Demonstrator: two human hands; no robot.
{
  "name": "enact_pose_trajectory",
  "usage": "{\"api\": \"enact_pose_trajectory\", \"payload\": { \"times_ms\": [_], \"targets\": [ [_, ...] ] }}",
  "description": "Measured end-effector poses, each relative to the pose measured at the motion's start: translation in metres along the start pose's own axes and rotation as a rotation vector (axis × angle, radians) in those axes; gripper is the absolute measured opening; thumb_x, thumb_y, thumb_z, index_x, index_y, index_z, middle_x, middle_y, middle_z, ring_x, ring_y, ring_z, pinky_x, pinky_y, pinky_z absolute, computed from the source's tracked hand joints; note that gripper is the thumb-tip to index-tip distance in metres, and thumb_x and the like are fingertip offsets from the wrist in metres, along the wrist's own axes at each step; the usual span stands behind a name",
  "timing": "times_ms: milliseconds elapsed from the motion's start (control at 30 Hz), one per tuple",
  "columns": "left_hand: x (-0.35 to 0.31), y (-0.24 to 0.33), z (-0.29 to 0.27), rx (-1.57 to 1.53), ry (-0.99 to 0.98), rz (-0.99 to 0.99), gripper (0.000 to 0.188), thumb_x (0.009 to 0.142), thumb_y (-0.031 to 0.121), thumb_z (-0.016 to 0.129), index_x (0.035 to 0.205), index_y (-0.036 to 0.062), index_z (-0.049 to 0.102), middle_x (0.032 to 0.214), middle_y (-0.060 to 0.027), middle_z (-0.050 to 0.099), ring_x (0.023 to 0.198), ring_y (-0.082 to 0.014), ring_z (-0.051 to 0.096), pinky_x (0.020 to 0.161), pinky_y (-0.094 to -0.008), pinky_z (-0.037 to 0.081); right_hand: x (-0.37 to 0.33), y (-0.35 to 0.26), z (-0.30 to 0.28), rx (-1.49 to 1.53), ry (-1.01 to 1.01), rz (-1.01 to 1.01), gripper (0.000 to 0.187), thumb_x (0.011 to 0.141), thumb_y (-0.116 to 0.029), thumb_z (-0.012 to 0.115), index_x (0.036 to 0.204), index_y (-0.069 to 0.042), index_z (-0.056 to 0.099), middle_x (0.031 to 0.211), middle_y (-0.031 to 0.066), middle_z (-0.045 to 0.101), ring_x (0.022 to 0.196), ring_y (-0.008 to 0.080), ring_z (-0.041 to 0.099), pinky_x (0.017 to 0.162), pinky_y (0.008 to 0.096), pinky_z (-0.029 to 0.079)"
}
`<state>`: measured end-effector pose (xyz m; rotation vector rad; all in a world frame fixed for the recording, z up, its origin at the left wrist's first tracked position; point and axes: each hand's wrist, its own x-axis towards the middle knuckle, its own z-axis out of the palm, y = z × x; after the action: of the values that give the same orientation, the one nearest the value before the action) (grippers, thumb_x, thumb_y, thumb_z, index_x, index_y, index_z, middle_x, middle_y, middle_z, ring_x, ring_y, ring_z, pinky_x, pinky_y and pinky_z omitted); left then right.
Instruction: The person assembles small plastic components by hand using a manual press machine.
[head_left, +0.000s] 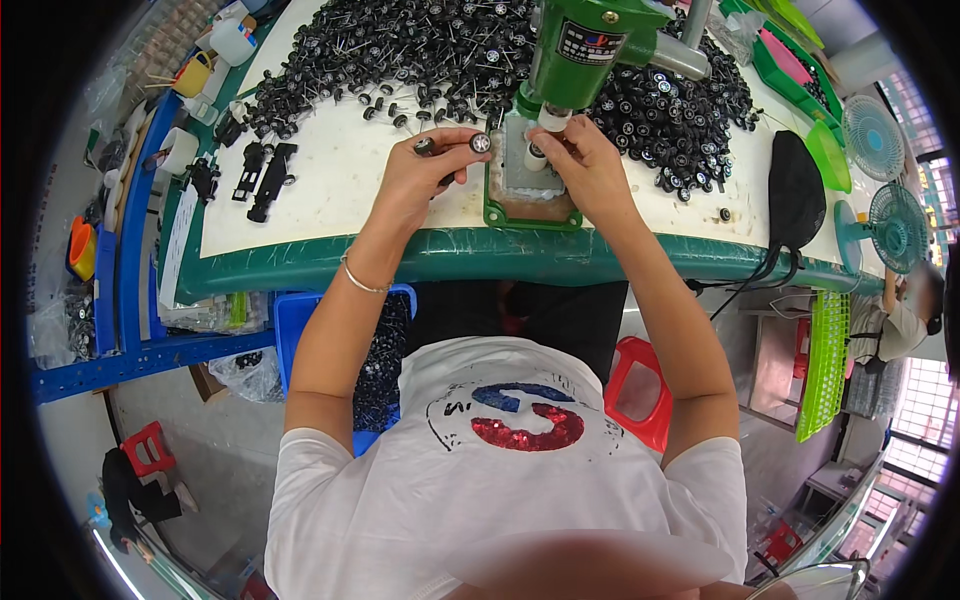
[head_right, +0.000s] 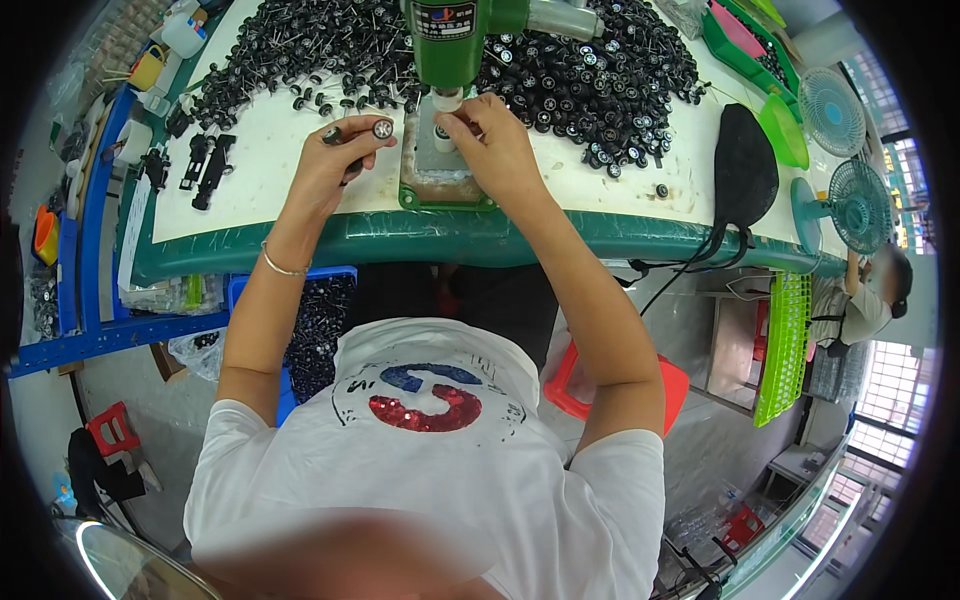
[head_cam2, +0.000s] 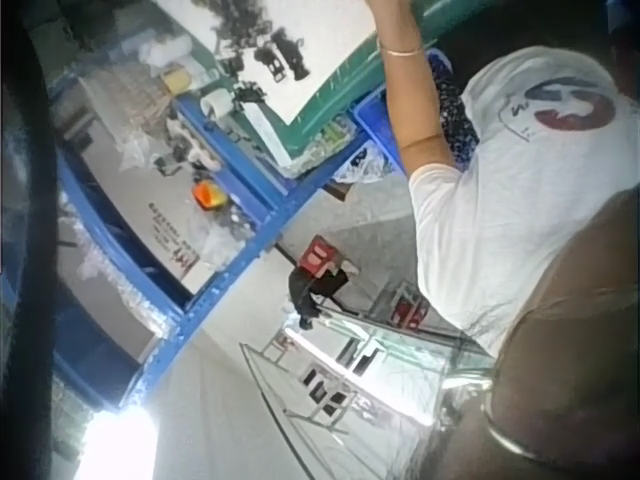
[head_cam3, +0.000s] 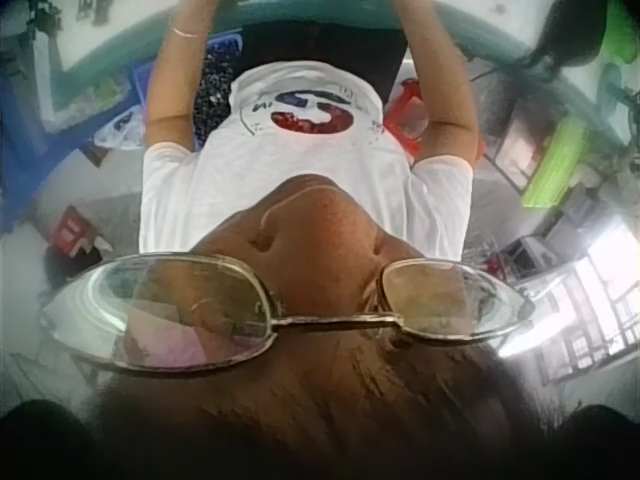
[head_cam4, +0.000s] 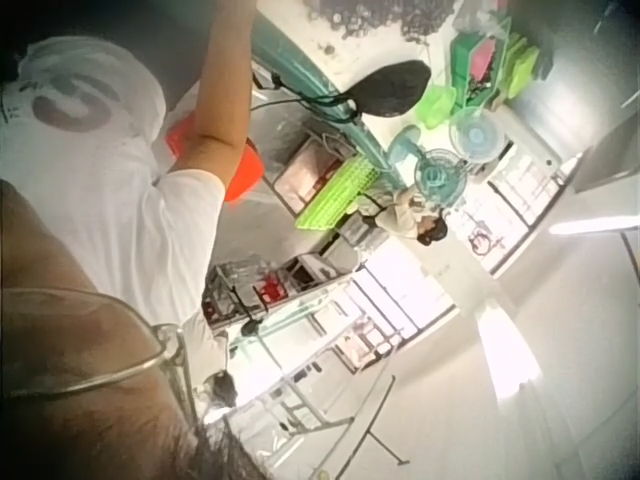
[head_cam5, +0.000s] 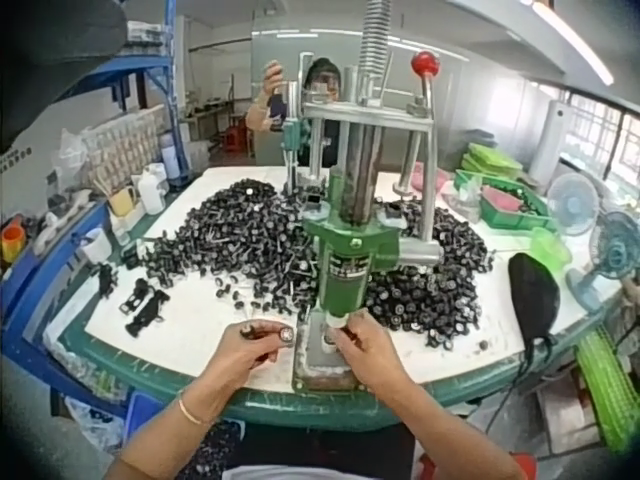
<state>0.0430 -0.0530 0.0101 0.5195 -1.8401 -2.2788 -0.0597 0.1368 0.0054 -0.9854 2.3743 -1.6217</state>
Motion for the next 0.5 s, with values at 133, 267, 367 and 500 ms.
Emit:
{"api": "enact_pose_trajectory", "payload": {
  "times_ms": [133, 267, 367, 500],
  "targets": [
    [-0.003, 0.000, 0.011, -0.015, 0.002, 0.079, 0.020, 0.078, 0.009, 0.075, 0.094, -0.0009, 0.070, 0.076, -0.0031, 0.064, 0.058, -0.0067, 0.052, 0.050, -0.0185, 0.036, 0.002, 0.004, -0.004, 0.060, -0.005, -0.040, 0.025, 0.090, -0.023, 0.063, 0.099, -0.001, 0.067, 0.086, 0.0056, 0.057, 0.074, 0.0127, 0.056, 0.064, 0.0270, 0.045],
    [0.000, -0.002, 0.023, 0.027, -0.039, 0.288, 0.013, 0.080, 0.004, 0.072, 0.090, -0.0040, 0.070, 0.083, -0.0040, 0.063, 0.057, -0.0066, 0.051, 0.049, -0.0191, 0.036, 0.001, 0.003, -0.015, 0.410, -0.050, 0.309, 0.026, 0.094, -0.022, 0.059, 0.110, -0.002, 0.066, 0.085, 0.0024, 0.060, 0.067, 0.0062, 0.054, 0.057, 0.0206, 0.041],
    [-0.001, 0.007, 0.034, 0.061, -0.082, 0.283, 0.012, 0.079, 0.004, 0.072, 0.088, -0.0039, 0.070, 0.083, -0.0029, 0.063, 0.058, -0.0067, 0.052, 0.051, -0.0194, 0.040, 0.005, -0.002, -0.035, 0.503, 0.099, 0.210, 0.032, 0.096, -0.022, 0.055, 0.120, -0.002, 0.061, 0.087, 0.0003, 0.062, 0.065, 0.0040, 0.053, 0.054, 0.0183, 0.040],
    [0.006, 0.006, 0.043, 0.136, -0.109, 0.325, 0.016, 0.078, 0.010, 0.075, 0.089, -0.0013, 0.072, 0.079, -0.0035, 0.066, 0.055, -0.0069, 0.053, 0.048, -0.0204, 0.040, 0.029, -0.009, -0.078, 0.618, 0.234, 0.132, 0.029, 0.097, -0.022, 0.053, 0.114, 0.000, 0.062, 0.087, 0.0015, 0.062, 0.064, 0.0064, 0.054, 0.053, 0.0198, 0.042]
  ]
}}
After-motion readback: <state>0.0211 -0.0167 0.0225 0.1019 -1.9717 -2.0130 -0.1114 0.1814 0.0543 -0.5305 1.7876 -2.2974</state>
